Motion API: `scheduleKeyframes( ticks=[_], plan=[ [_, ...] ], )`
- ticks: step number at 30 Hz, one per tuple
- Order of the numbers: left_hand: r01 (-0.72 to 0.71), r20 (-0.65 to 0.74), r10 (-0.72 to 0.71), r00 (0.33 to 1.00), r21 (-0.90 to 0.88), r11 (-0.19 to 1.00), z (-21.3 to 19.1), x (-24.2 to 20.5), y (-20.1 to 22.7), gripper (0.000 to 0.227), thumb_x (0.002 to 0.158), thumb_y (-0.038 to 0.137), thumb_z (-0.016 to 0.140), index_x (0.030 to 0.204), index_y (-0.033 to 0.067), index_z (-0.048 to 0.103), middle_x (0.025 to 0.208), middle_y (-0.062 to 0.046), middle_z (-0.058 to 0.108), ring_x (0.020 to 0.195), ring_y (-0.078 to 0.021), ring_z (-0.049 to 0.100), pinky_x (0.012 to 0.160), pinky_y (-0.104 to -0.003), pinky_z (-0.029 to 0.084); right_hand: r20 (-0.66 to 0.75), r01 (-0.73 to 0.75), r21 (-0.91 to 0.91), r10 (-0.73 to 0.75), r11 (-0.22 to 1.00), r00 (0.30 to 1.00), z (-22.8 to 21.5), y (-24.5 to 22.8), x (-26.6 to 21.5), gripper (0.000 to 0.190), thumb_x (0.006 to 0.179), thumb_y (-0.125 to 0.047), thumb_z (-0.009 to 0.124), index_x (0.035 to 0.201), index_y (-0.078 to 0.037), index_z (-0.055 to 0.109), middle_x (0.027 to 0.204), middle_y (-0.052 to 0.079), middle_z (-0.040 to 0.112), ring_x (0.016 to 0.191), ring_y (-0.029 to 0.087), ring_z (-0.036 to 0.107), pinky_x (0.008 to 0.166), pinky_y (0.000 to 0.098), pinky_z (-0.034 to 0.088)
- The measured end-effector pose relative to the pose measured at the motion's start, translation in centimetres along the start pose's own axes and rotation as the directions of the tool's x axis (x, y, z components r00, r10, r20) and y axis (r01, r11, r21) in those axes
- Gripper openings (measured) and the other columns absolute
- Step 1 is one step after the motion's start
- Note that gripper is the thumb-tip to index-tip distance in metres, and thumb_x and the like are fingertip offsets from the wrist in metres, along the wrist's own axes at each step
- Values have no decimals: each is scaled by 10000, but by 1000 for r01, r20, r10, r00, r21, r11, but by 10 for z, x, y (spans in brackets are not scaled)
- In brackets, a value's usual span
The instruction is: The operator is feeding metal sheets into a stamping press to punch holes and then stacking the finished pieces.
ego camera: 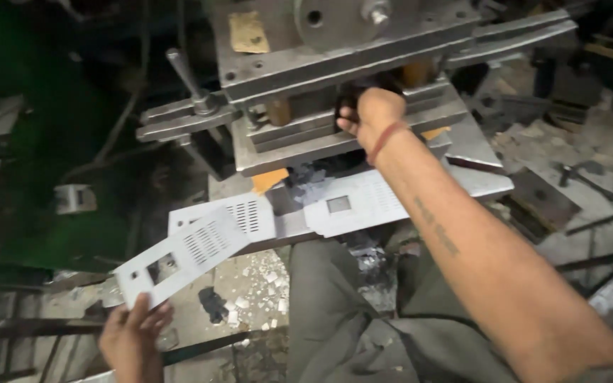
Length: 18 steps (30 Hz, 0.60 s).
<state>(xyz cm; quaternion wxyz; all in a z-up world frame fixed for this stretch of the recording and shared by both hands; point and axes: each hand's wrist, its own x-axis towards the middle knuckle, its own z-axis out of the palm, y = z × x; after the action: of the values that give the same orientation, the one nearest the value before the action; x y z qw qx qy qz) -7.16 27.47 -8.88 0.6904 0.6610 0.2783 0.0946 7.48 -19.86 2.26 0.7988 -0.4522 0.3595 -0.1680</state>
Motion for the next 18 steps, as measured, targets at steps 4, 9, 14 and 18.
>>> scheduleKeyframes(
  ticks=[4, 9, 14, 18],
  plan=[
    [98, 233, -91, 968, -19, 995, -107, 135, -80, 342, 1101, 131, 524, 1400, -28, 472, 972, -157, 567, 876, -304, 673, 816, -458, 593, 135, 2, -1, -2, 1000, 991, -28, -12, -57, 283, 1011, -62, 417, 1154, 42, 638, 837, 120, 701, 647, 168, 667, 560, 277, 590],
    [-77, 428, 97, 899, -63, 995, -150, 130, -98, 411, 1123, 132, 441, 1519, 37, 381, 1120, -268, 627, 814, -226, 645, 573, -317, 502, 319, 56, -62, -33, 997, 947, -110, 27, -132, 286, 1001, -82, 481, 1224, 55, 595, 1032, 164, 664, 916, 233, 653, 901, 370, 563],
    [-38, 362, 122, 924, -230, 972, -9, -36, 19, 526, 1040, 72, 484, 1521, -94, 352, 1206, -229, 566, 826, -237, 641, 879, -358, 605, 209, -42, 45, 31, 998, 978, -169, 113, -97, 164, 1010, -57, 594, 1078, 81, 652, 903, 199, 719, 782, 269, 707, 733, 333, 584],
    [-21, 363, 116, 924, -254, 967, 81, -88, 44, 486, 954, 10, 512, 1419, -115, 443, 1178, -244, 586, 794, -291, 624, 738, -375, 591, 113, -138, -208, 164, 968, 980, -170, 122, -90, 263, 1013, -189, 676, 883, 38, 691, 684, 116, 640, 528, 210, 588, 494, 318, 504]
  ],
)
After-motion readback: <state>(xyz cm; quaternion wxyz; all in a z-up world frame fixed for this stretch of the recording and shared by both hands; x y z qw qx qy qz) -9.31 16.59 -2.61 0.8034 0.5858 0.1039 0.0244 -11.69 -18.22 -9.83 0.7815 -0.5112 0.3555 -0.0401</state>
